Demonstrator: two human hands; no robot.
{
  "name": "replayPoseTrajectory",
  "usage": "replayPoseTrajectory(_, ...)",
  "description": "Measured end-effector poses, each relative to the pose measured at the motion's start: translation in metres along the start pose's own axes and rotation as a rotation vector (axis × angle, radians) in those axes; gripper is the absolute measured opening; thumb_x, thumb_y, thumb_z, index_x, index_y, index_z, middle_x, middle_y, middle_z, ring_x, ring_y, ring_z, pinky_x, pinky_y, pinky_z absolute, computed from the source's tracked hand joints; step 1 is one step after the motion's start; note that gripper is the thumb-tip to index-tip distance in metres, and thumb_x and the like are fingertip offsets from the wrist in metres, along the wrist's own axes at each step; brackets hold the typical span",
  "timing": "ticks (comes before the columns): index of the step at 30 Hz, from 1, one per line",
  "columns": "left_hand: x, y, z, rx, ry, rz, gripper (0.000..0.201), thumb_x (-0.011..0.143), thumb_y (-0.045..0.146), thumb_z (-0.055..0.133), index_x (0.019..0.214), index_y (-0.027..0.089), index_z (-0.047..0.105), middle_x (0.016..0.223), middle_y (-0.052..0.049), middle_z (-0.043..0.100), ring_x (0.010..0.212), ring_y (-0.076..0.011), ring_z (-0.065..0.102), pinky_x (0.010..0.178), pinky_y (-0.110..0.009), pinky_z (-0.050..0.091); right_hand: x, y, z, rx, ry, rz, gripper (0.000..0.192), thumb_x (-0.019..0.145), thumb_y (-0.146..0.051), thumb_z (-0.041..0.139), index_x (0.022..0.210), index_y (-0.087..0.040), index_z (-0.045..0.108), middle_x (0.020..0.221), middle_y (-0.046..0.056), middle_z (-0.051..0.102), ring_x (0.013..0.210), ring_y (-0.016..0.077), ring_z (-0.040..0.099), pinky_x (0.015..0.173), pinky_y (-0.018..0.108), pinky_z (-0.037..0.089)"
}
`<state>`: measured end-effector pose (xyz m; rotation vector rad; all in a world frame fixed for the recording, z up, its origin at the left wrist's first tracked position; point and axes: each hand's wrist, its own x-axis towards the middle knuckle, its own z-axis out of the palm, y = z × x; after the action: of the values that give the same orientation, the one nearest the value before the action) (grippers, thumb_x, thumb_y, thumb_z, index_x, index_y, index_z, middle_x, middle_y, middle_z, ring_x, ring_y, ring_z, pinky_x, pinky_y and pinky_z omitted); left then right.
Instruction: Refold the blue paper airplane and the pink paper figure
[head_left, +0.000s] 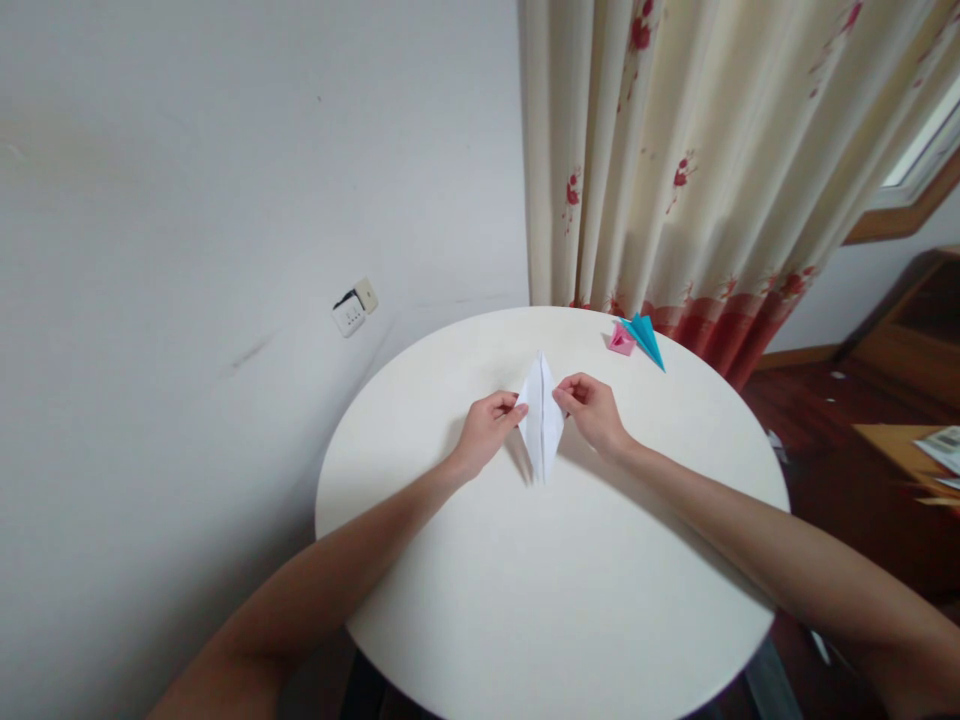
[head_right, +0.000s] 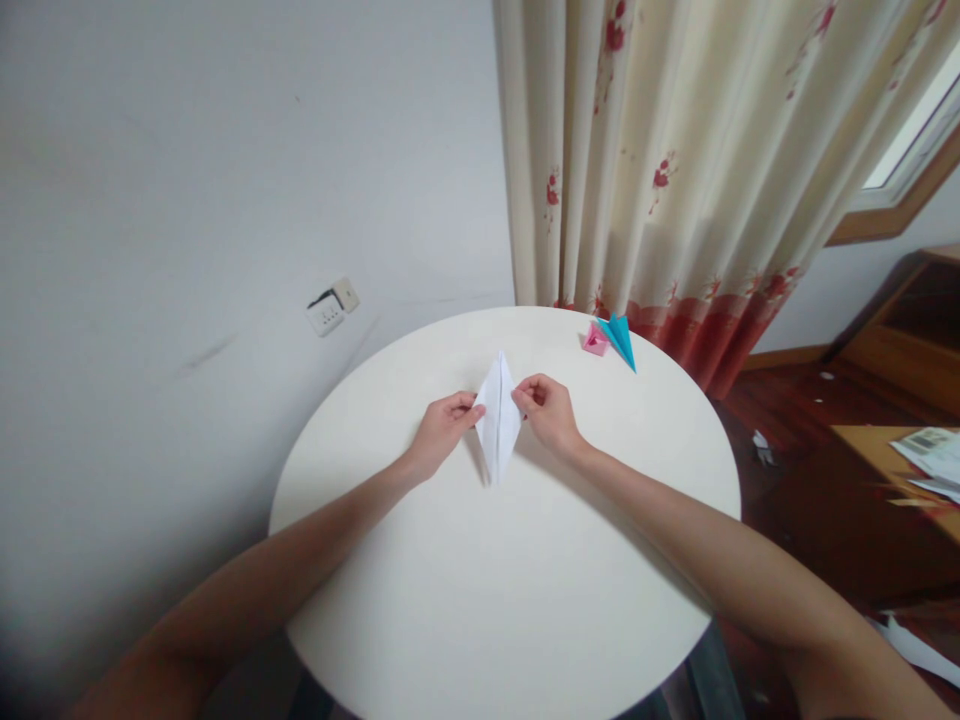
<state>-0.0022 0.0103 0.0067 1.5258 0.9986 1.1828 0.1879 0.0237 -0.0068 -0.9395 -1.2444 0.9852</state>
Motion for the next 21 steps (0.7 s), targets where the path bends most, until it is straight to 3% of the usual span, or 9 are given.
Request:
replayPoseTrajectory(4,0.001,-0.003,-0.002,-0.083,0.015,0.008,0.030,0.077,0.045,0.075,0.077,0.015,0.069,0.095,-0.005,0.065,0.084,-0.0165,0.060,0.080,-0.029,0.047,-0.002,-0.002,0.000,-0.086,-0.058,0.015,0.026,0.074,-0.045,0.070,0.076,-0.019,0.065,0.073,0.003,0.064,0.067,0.0167,0.057,0.064,0.032,0.047)
replayPoseTrajectory(7,0.003,-0.007,-0.005,-0.059,0.091,0.005,0.031,0.074,0.045,0.078,0.076,0.015,0.070,0.095,-0.005,0.063,0.086,-0.0166,0.059,0.081,-0.029,0.047,-0.003,-0.002,0.001,-0.151,-0.045,-0.017,0.026,0.072,-0.044,0.073,0.078,-0.019,0.065,0.081,0.004,0.067,0.074,0.0176,0.058,0.070,0.033,0.047)
replayPoseTrajectory(12,0.003,-0.009,-0.003,-0.162,0.037,-0.087,0.035,0.076,0.048,0.076,0.081,0.016,0.064,0.080,-0.001,0.063,0.077,-0.0151,0.059,0.077,-0.029,0.048,-0.003,0.004,0.002,-0.007,-0.119,0.044,0.032,0.070,-0.042,0.074,0.088,-0.021,0.058,0.063,-0.005,0.055,0.059,0.0137,0.052,0.058,0.029,0.043)
replayPoseTrajectory(15,0.002,-0.006,-0.001,-0.207,0.039,-0.083,0.035,0.077,0.046,0.075,0.090,0.019,0.057,0.076,0.002,0.063,0.073,-0.0145,0.060,0.073,-0.028,0.048,-0.003,0.004,0.003,0.030,-0.109,0.017,0.033,0.070,-0.042,0.075,0.089,-0.023,0.056,0.062,-0.006,0.053,0.057,0.0132,0.051,0.057,0.028,0.044)
replayPoseTrajectory(21,-0.001,-0.002,0.005,0.012,0.057,0.044,0.032,0.082,0.042,0.067,0.101,0.020,0.055,0.080,0.002,0.059,0.070,-0.0133,0.056,0.064,-0.024,0.042,-0.007,-0.004,0.007,-0.006,-0.151,-0.030,0.023,0.074,-0.039,0.068,0.087,-0.023,0.060,0.070,-0.003,0.053,0.062,0.0142,0.051,0.059,0.029,0.046)
